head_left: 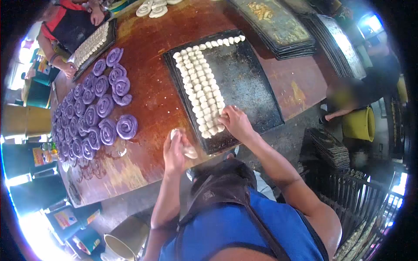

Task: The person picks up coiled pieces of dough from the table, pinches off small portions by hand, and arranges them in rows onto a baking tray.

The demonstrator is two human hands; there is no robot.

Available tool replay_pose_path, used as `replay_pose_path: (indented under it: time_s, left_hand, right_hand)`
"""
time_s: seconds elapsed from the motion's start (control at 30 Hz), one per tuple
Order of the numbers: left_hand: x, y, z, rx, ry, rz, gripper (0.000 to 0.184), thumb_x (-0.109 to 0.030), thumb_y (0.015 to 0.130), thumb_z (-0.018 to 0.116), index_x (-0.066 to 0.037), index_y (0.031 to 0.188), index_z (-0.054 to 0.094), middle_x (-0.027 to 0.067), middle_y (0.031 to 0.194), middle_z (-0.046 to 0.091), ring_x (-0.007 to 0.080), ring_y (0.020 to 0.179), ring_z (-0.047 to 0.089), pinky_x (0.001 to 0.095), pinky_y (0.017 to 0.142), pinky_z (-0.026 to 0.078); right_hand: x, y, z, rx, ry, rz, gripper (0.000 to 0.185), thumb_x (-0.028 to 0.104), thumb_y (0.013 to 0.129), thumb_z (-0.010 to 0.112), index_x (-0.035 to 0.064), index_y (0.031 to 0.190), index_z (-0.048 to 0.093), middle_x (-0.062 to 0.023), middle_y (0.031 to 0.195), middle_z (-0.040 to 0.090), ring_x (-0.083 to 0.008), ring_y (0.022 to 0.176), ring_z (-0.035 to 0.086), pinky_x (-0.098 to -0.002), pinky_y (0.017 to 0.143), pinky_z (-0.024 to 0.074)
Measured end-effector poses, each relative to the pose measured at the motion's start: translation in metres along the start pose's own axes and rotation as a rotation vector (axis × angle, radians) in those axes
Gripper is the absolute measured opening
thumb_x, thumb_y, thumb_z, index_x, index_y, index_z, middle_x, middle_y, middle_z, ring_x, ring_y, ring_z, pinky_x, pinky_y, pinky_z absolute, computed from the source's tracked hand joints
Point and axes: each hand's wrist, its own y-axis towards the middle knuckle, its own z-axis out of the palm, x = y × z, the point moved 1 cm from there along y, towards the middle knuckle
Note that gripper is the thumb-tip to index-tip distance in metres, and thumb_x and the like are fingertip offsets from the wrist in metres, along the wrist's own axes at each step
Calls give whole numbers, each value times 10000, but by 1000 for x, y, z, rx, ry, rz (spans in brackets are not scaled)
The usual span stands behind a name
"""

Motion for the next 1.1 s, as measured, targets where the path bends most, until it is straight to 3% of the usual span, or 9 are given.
replay_pose_path:
  time_s: [0.1,0.3,0.37,0.5,0.7,0.77,0.9,1.0,1.1]
  left_hand:
    - [-6,-11,2,-126,562,134,359,-133,936,447,-26,1279,470,93,989,602,156,848,597,301,768,514]
    - [-16,-63,-15,554,629,607,362,-219,948,486,-6,1241,498,132,859,610,267,794,604,373,740,509]
    - [29,-39,-29,498,572,257,382,-313,991,412,-15,1204,519,111,804,604,230,761,582,366,677,481]
    - [17,-43,-6,486,10,-138,244,-150,988,461,-17,1184,521,91,1045,605,164,978,576,306,838,489]
    - [3,-41,18,576,583,431,240,-45,930,464,-17,1167,492,34,949,586,105,823,542,235,666,458]
    - [-11,-45,16,658,369,-93,212,-89,941,460,-10,1135,491,19,871,559,93,738,496,249,652,445]
    - [-49,-26,15,405,-524,209,157,-149,923,495,-43,1031,538,68,804,577,147,726,574,327,636,471]
    - [0,-34,31,271,428,74,189,-167,960,479,-60,851,590,9,774,555,111,708,536,262,653,435]
    - [-5,-46,22,194,287,21,147,-129,947,489,-55,903,608,12,836,573,119,708,541,270,653,441]
  right_hand:
    - [92,-33,-55,-15,62,56,357,218,806,726,10,1052,572,-136,888,607,-296,861,619,-382,703,508]
    - [174,-98,-46,79,257,-404,351,116,811,708,45,1135,593,-186,966,628,-302,847,632,-391,770,513]
    - [176,-88,-23,-62,288,33,303,32,815,658,29,1115,615,-164,907,652,-274,782,644,-373,719,529]
    - [165,-102,-15,-338,112,-267,199,36,843,622,-7,1035,649,-154,834,661,-270,647,647,-391,639,538]
    - [153,-63,-31,-159,-146,-93,196,204,861,670,24,804,619,-127,762,663,-195,678,663,-348,524,477]
    - [128,-69,-46,110,497,-45,280,282,881,641,17,794,617,-110,718,643,-147,655,623,-332,548,476]
    - [57,-47,-65,286,416,493,201,191,860,652,-9,858,651,-137,793,662,-195,707,638,-334,647,506]
    - [10,-25,-34,96,186,78,183,170,860,633,0,925,655,-160,877,666,-267,773,659,-366,702,517]
    - [5,-20,-23,77,205,166,271,224,865,630,8,1029,632,-184,960,659,-325,845,657,-384,750,518]
